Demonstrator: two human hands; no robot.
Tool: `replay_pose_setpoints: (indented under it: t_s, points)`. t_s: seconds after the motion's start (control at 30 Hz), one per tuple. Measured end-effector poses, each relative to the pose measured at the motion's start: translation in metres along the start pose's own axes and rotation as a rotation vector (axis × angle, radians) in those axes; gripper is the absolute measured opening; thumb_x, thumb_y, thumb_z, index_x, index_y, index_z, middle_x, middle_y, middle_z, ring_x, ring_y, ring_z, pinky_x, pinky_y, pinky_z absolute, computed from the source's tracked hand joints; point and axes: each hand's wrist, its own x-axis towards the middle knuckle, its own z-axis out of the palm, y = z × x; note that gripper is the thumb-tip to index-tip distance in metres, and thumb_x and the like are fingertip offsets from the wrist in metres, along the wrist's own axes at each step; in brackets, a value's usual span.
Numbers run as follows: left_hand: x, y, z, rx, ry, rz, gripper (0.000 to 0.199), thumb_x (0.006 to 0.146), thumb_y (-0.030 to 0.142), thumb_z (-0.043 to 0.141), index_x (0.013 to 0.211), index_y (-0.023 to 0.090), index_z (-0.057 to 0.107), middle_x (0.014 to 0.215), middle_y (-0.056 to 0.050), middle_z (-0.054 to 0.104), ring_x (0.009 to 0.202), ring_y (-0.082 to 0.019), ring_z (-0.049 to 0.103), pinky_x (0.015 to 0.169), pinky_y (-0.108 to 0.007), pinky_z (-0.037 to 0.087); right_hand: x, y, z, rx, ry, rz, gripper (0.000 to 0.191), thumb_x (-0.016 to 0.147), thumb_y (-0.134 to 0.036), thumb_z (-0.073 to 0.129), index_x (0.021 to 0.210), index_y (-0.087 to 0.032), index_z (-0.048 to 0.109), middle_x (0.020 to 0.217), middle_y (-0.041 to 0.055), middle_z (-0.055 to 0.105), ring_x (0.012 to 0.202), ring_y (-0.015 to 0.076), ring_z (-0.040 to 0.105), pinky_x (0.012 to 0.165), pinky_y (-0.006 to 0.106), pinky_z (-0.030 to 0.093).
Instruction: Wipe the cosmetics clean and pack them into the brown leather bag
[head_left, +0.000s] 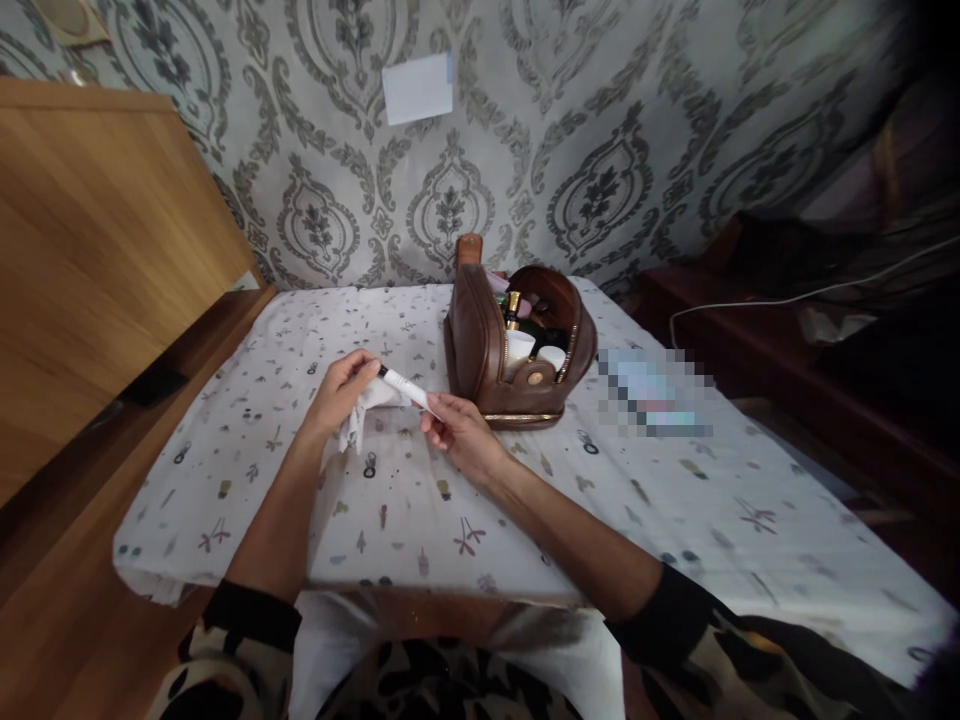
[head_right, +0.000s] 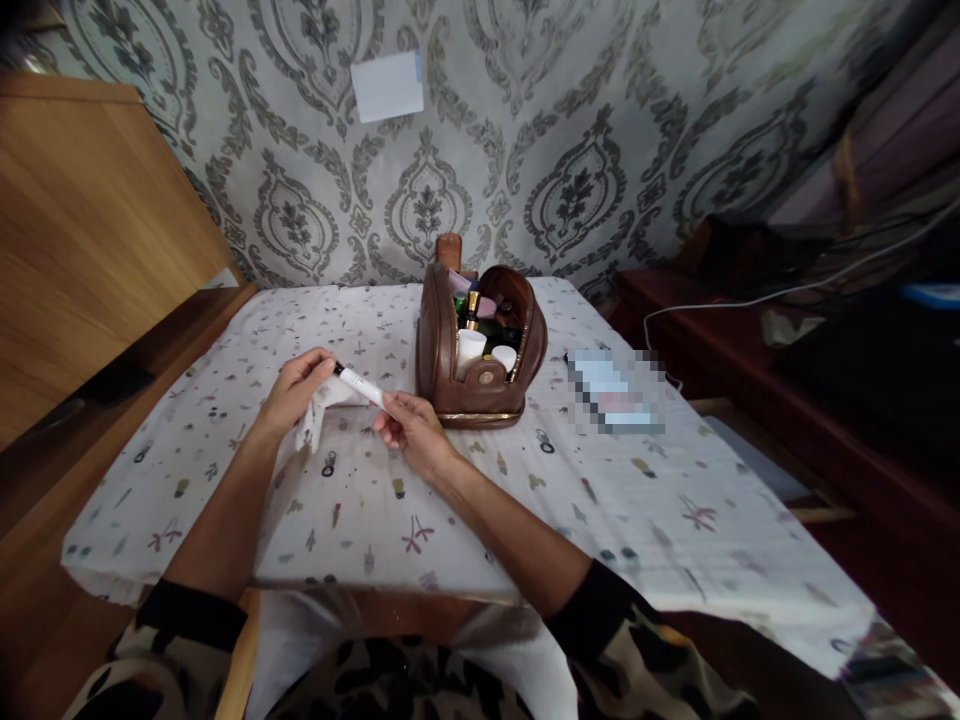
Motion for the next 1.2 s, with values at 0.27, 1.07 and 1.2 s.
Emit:
replay_pose_setpoints:
  t_s: [0.27,1.07,1.2]
  points:
    - [-0.002,0.002,-0.004,0.007,-0.076,0.050,0.027,0.093,0.045,0.056,0.088,0.019,0.061,0.074,0.002,0.050,0.065,-0.012,0.042,0.059,-0.024,0.032,0.003,0.000,-0.004,0.131,-0.088,0.142,0.037,0.062,-0.038,0.090,0.074,-0.013,0.065,0.049,-0.0052,0.055,0.037,0.0019,0.032,0.037,0.016,0.017]
    - [-0.009,0.031,0.002,-0.002,-0.516,0.029,0.034,0.072,0.045,0.079,0.083,0.018,0.063,0.081,-0.001,0.060,0.074,-0.015,0.053,0.070,-0.025,0.042,0.003,-0.004,-0.001,0.357,-0.022,0.101,0.026,0.069,-0.022,0.089,0.083,-0.016,0.069,0.057,-0.0064,0.062,0.044,0.0010,0.045,0.039,0.008,0.035]
    - [-0.011,0.033,-0.001,-0.087,-0.552,-0.006,0.037,0.082,0.053,0.066,0.088,0.016,0.069,0.085,-0.005,0.064,0.074,-0.017,0.055,0.068,-0.027,0.042,0.003,-0.002,-0.001,0.335,-0.006,0.093,0.035,0.061,-0.029,0.094,0.071,-0.016,0.063,0.055,-0.0064,0.058,0.044,0.0011,0.041,0.038,0.010,0.031]
